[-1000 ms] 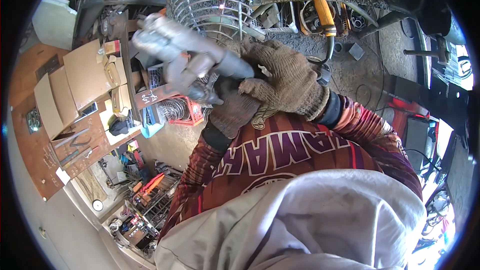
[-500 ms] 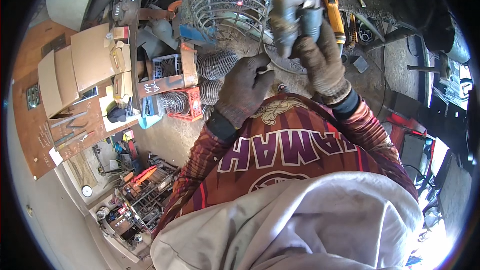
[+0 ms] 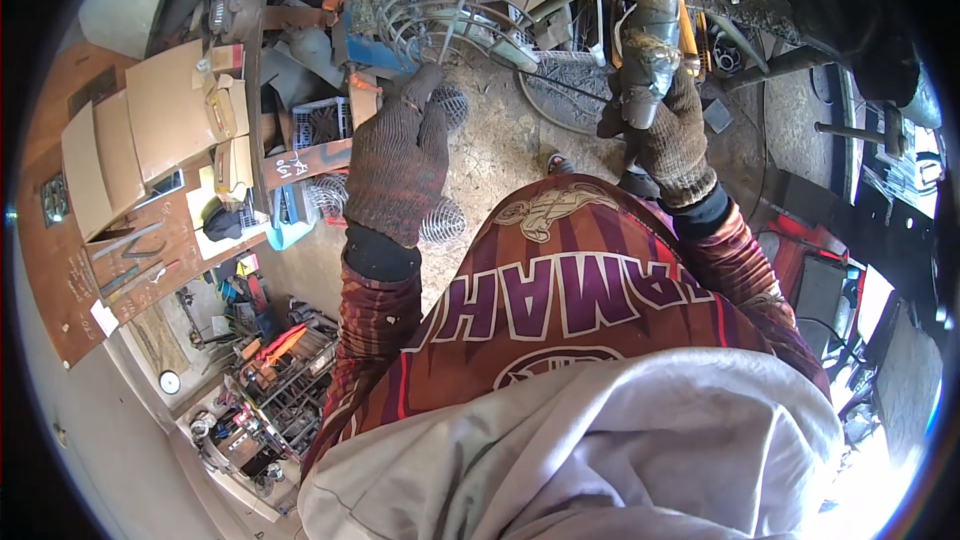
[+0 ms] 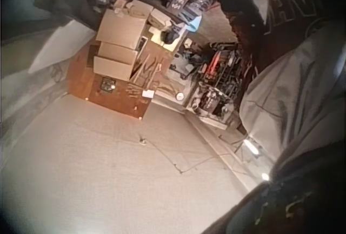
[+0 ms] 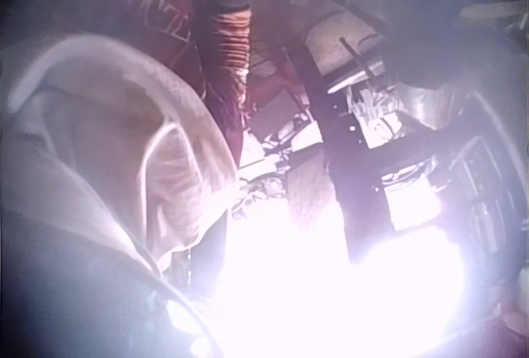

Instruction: The person uses a welding tool to fuse a metal rod onto a spherical wire frame cage, repeating the process at multiple points.

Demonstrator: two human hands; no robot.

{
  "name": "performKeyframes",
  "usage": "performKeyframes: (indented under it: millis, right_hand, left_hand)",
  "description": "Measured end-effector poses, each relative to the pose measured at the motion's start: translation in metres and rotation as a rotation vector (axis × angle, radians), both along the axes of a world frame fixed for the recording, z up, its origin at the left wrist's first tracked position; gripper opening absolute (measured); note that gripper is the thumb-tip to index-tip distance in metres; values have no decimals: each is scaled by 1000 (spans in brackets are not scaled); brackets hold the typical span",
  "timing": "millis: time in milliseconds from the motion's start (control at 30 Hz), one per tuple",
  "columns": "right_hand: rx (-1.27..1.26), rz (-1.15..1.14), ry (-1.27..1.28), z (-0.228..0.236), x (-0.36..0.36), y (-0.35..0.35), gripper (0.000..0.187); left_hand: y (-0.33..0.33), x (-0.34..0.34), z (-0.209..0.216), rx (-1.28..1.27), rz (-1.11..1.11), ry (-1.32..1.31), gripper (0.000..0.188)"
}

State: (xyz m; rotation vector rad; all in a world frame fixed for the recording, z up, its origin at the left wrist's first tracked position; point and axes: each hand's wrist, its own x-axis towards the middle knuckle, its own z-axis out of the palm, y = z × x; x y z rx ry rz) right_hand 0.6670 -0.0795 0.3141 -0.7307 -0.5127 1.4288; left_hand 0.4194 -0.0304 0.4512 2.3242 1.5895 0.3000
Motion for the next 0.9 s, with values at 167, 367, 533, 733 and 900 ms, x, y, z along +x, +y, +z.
performKeyframes:
  millis: [167,367,533,733,900]
  right_hand:
    - [11,66,-22,-14,-11,-2,50]
    - [53,65,-10,-32,-24,28,45]
    - [13,43,75,-37,-42,53,39]
    - [168,3,-185,-47,-61,67,33]
    - [212,-2,-204,-55,-71,75,38]
  left_hand:
    - [17,0,-6,112,-84,36,33]
    - [27,1,-18,129,-44,125,34]
    - [28,-1,-17,133,-79,168,29]
    - [33,-3,-24,199,-37,9,28]
    - [30,-4,-34,277,-85,-7,25]
